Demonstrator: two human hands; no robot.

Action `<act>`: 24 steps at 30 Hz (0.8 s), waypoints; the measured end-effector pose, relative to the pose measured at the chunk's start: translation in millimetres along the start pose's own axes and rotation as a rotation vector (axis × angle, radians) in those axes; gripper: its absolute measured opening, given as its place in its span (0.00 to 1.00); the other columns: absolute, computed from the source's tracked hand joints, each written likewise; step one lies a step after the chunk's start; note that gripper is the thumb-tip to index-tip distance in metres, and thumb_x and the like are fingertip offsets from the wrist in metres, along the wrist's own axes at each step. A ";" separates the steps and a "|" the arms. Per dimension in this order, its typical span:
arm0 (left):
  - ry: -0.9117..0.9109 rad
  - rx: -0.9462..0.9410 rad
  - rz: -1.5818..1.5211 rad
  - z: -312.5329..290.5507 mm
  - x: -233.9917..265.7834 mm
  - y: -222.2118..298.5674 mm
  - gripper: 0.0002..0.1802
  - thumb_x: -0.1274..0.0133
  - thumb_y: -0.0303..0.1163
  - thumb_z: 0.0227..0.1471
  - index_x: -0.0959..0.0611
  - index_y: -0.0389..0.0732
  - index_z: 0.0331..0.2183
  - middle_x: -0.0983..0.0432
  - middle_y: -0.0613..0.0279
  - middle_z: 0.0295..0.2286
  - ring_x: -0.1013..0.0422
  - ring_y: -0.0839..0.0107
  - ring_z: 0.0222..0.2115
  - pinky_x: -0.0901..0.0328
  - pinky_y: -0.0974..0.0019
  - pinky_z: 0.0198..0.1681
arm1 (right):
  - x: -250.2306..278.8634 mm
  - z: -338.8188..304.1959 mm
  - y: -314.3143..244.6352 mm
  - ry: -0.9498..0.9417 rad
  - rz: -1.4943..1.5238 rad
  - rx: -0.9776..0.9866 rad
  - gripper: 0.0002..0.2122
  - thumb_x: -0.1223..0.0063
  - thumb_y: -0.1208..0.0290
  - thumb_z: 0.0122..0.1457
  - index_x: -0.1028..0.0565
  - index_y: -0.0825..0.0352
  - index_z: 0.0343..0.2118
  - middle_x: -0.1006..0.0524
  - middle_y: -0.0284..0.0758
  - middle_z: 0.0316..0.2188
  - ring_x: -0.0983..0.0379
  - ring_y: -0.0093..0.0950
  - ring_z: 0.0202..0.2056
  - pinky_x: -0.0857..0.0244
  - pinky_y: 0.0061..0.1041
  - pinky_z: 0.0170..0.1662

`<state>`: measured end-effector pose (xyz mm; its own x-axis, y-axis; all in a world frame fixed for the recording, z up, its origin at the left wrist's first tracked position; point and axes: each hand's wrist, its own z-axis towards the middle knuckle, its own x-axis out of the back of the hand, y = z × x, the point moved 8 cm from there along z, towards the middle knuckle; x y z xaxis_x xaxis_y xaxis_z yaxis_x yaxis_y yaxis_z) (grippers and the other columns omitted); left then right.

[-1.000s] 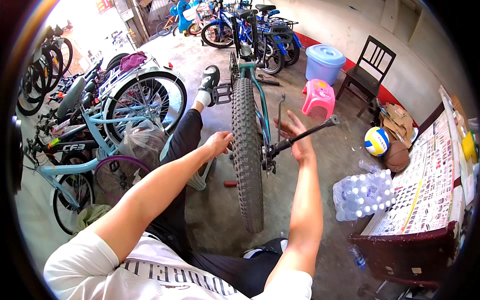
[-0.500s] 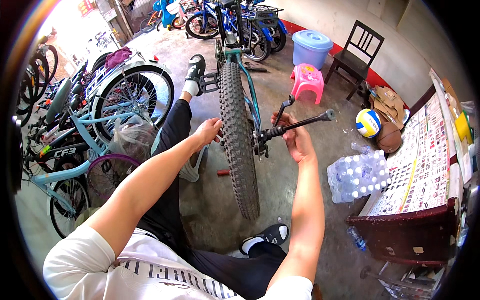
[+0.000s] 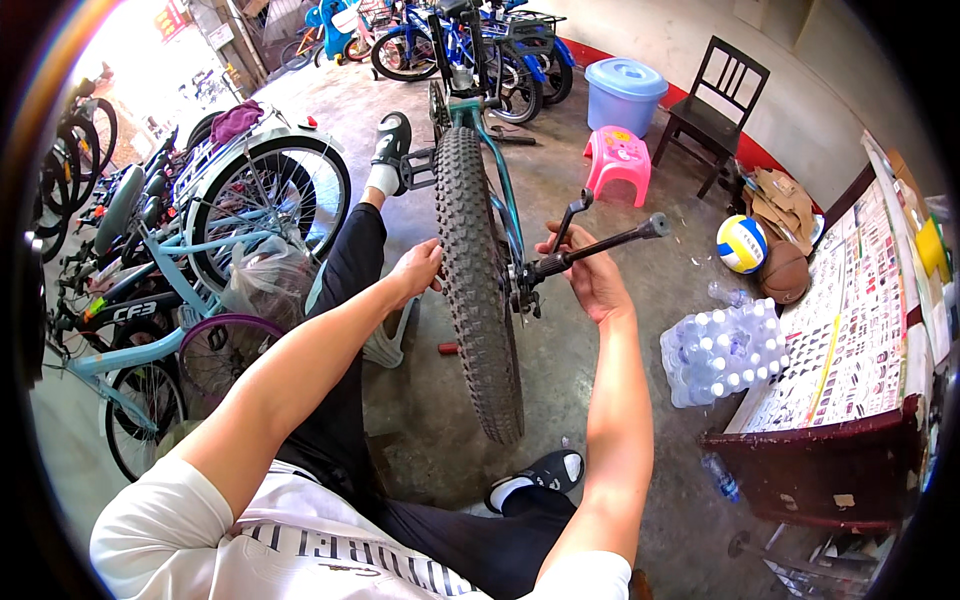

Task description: The person removes a tire from a rim by hand, moves a bicycle, and then uses a wrench to tighten a bolt on the axle of the rear wheel.

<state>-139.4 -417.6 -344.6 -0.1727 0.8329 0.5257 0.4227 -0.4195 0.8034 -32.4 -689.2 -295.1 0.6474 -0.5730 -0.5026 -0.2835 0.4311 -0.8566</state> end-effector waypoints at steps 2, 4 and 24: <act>0.005 0.013 0.004 1.2 1.1 -2.5 0.27 0.56 0.52 0.67 0.19 0.37 0.46 0.18 0.54 0.28 0.23 0.67 0.22 0.27 0.61 0.30 | -5.4 3.2 -3.2 -0.027 0.062 0.028 0.25 0.48 0.52 0.67 0.28 0.68 0.59 0.22 0.35 0.44 0.25 0.32 0.52 0.34 0.37 0.59; 0.010 0.019 0.004 2.0 1.3 -4.3 0.27 0.56 0.52 0.67 0.19 0.37 0.47 0.18 0.54 0.28 0.23 0.67 0.21 0.27 0.61 0.30 | -6.2 7.5 -6.0 -0.092 0.118 0.080 0.25 0.48 0.52 0.68 0.27 0.68 0.58 0.21 0.35 0.44 0.24 0.33 0.51 0.33 0.38 0.59; 0.040 0.007 -0.003 -7.8 0.5 7.9 0.27 0.57 0.51 0.68 0.20 0.35 0.46 0.19 0.51 0.26 0.23 0.65 0.20 0.27 0.60 0.30 | 6.4 9.4 -5.9 -0.017 -0.041 0.016 0.24 0.45 0.55 0.68 0.26 0.70 0.57 0.21 0.35 0.44 0.26 0.25 0.47 0.34 0.26 0.54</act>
<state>-143.0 -423.3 -335.8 -0.2091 0.8191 0.5342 0.4287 -0.4142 0.8029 -20.0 -688.8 -292.2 0.6699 -0.5789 -0.4649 -0.2449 0.4188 -0.8744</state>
